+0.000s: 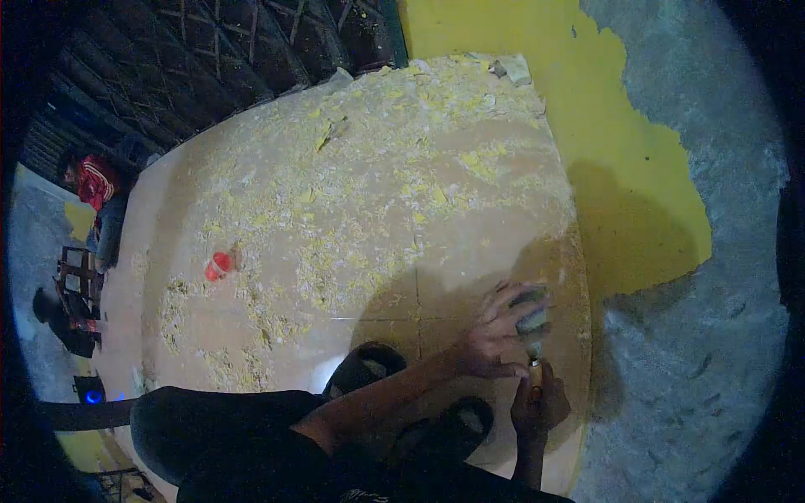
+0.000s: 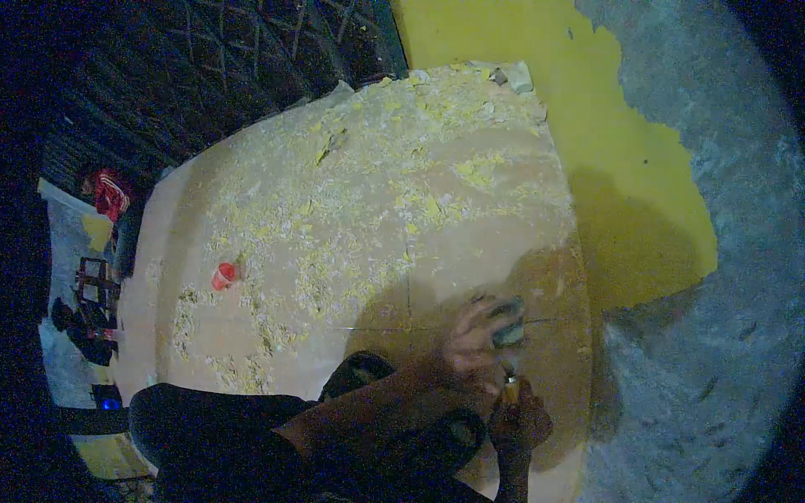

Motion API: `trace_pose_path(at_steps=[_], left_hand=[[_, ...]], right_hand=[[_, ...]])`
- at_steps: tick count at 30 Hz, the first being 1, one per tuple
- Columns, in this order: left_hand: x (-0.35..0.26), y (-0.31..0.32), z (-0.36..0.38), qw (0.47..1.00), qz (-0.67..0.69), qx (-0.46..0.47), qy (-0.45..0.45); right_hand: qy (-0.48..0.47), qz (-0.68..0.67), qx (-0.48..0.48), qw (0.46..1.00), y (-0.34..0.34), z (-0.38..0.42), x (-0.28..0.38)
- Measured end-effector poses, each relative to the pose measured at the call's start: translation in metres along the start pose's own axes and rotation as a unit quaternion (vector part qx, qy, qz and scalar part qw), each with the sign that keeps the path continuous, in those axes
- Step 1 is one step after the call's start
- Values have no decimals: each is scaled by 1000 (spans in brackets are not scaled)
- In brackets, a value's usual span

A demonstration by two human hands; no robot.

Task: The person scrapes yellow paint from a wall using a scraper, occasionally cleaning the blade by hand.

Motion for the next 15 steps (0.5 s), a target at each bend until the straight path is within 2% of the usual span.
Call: trace_pose_path(at_steps=[4,5,7,9,11,12,14,15], left_hand=[[-11,15,0,996,33,-47,62],[-6,12,2,985,144,-91,28],[-2,8,2,913,365,-178,-44],[2,12,1,775,569,-250,-116],[6,-5,-8,708,659,-209,-144],[4,-12,-12,703,666,-205,-144],[1,-17,-16,613,734,-236,-172],[-1,-17,-17,609,737,-233,-174]], right_hand=[[60,-18,42,997,2,-5,-6],[86,-63,30,994,0,-9,-5],[120,-96,21,988,-3,-13,-8],[98,-218,-16,971,0,-11,-16],[104,-193,-18,976,-2,-8,-17],[101,-179,-18,979,-3,-5,-17],[98,-173,-14,980,1,1,-19],[89,-172,-7,981,2,4,-20]])
Point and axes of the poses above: each hand's wrist, its own z-axis away from the middle knuckle, its own y-axis out of the palm, x = y × z, the point moved 4 cm from there along -z, towards the middle knuckle, and after that the axes turned 10 degrees about x, right-handed, at the moved point
